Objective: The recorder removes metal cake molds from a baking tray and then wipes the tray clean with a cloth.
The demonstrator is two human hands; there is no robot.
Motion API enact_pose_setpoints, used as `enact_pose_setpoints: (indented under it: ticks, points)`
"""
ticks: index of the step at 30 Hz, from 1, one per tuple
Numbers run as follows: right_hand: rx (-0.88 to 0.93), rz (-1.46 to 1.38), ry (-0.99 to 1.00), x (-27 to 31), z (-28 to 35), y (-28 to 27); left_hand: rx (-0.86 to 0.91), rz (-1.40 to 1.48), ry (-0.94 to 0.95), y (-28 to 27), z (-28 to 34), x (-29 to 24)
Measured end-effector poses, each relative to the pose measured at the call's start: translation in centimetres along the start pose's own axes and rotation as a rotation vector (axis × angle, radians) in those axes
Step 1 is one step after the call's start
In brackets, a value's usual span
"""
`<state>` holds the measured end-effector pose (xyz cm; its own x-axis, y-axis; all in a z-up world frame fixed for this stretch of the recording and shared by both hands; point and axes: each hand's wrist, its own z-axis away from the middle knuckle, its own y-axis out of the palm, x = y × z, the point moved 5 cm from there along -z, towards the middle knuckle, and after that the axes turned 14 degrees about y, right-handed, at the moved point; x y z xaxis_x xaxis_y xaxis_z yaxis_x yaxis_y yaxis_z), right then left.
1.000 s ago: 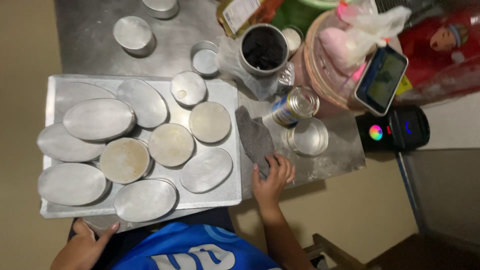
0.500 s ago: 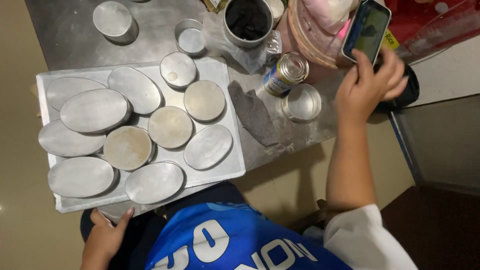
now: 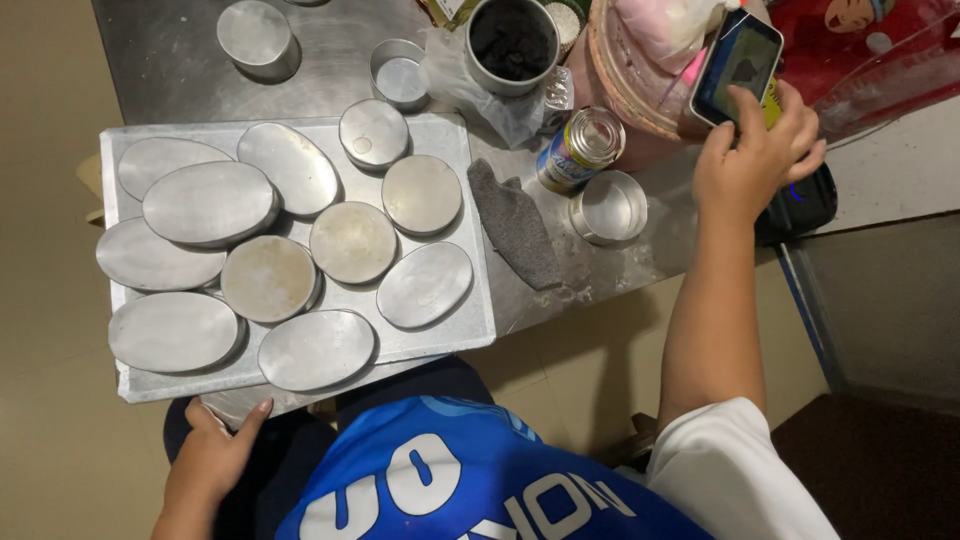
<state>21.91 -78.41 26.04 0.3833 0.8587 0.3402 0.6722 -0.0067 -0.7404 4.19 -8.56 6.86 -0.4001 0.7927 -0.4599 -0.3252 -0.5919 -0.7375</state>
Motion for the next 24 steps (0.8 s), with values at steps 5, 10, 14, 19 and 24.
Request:
enact_pose_setpoints:
  ticks: [5, 10, 14, 19, 24]
  points:
    - [0.031, 0.047, -0.062, 0.0, 0.5, 0.3, -0.001, -0.012, -0.004, 0.0, -0.1, 0.1]
    - [-0.095, -0.049, -0.037, -2.0, 1.2, 0.2, 0.058, -0.062, -0.031, 0.1, -0.3, 0.4]
    - [-0.12, -0.08, -0.063, -1.5, 2.7, 0.3, 0.065, -0.061, -0.031, 0.2, -0.5, 0.7]
    - [-0.056, -0.061, -0.068, 0.3, 2.2, -0.3, 0.034, -0.053, -0.033, 0.1, -0.3, 0.8]
    - [-0.037, -0.019, -0.097, -0.1, 1.3, 1.0, 0.051, -0.049, -0.051, 0.0, 0.1, -0.1]
